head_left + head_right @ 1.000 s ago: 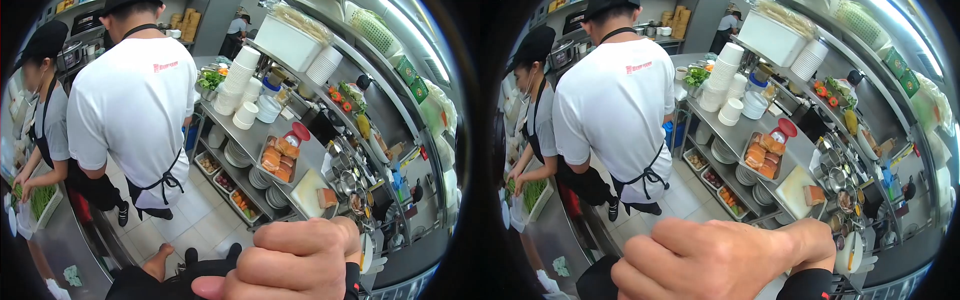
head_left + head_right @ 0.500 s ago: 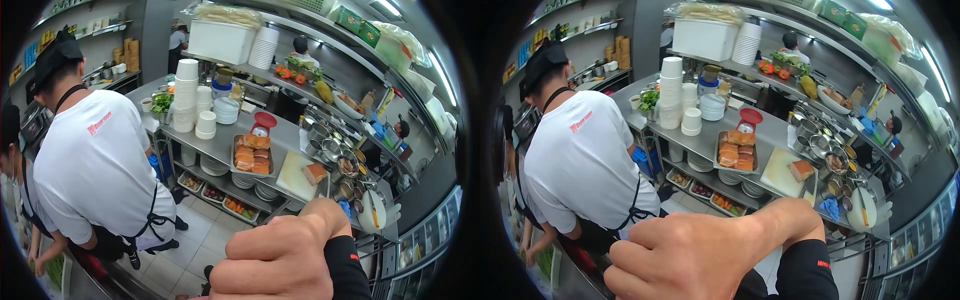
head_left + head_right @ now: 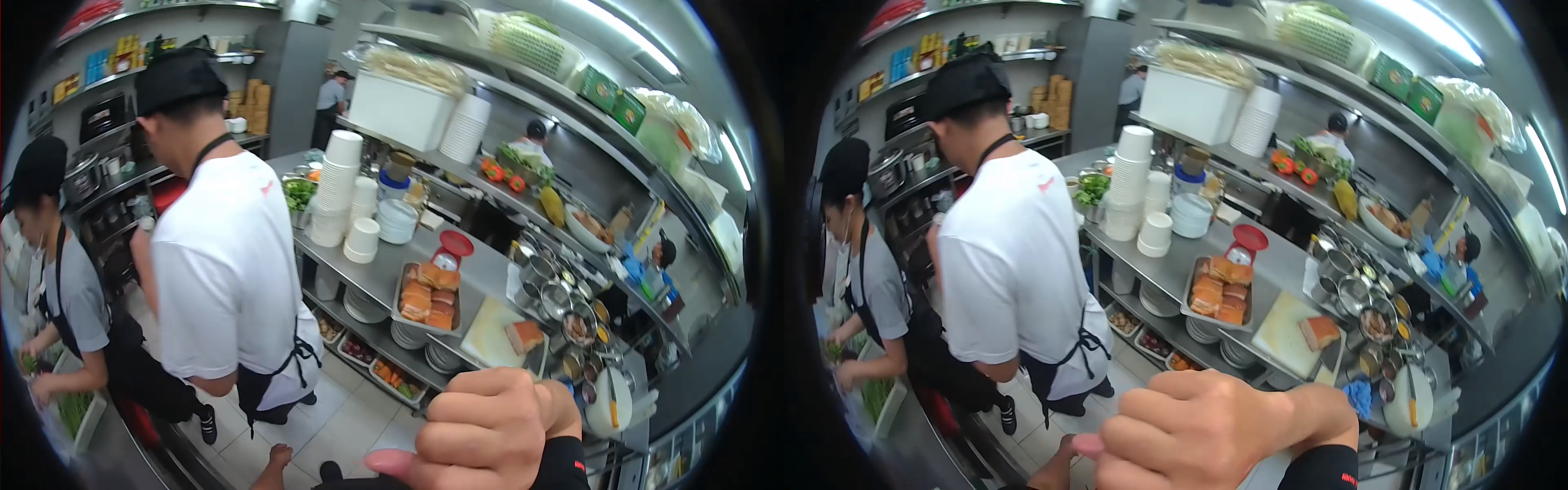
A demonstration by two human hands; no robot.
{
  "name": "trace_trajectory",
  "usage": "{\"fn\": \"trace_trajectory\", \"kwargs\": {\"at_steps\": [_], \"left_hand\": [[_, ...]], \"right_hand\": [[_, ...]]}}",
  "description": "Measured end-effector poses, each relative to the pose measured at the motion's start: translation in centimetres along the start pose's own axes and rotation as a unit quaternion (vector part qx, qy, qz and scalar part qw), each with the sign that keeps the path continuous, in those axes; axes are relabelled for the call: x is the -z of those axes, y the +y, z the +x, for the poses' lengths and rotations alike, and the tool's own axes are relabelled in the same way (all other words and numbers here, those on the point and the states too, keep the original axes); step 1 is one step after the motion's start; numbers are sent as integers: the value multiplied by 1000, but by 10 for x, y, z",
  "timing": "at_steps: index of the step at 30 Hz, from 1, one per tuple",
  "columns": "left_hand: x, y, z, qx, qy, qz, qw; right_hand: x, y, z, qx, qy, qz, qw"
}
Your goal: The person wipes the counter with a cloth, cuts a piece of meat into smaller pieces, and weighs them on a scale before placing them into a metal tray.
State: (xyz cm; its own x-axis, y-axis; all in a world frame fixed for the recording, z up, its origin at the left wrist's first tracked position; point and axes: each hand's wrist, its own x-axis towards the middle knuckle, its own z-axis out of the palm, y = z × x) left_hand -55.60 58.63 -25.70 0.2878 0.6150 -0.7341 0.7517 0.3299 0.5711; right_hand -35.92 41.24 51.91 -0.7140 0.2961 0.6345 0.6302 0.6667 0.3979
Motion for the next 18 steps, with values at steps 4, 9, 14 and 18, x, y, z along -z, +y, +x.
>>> {"fn": "trace_trajectory", "kwargs": {"at_steps": [4, 9, 14, 18], "left_hand": [[-2, 9, -12, -71, 60, 34, 995], [-8, -30, -34, 25, -109, 221, 969], [-16, -87, -45, 107, -99, 218, 965], [-23, -98, -45, 17, -103, 265, 959]], "right_hand": [[12, -7, 1, -170, -79, 36, 982], [20, -3, -15, -174, -96, 13, 980], [18, 0, -27, -202, -114, -5, 973], [11, 15, -38, -170, -167, 34, 971]]}}
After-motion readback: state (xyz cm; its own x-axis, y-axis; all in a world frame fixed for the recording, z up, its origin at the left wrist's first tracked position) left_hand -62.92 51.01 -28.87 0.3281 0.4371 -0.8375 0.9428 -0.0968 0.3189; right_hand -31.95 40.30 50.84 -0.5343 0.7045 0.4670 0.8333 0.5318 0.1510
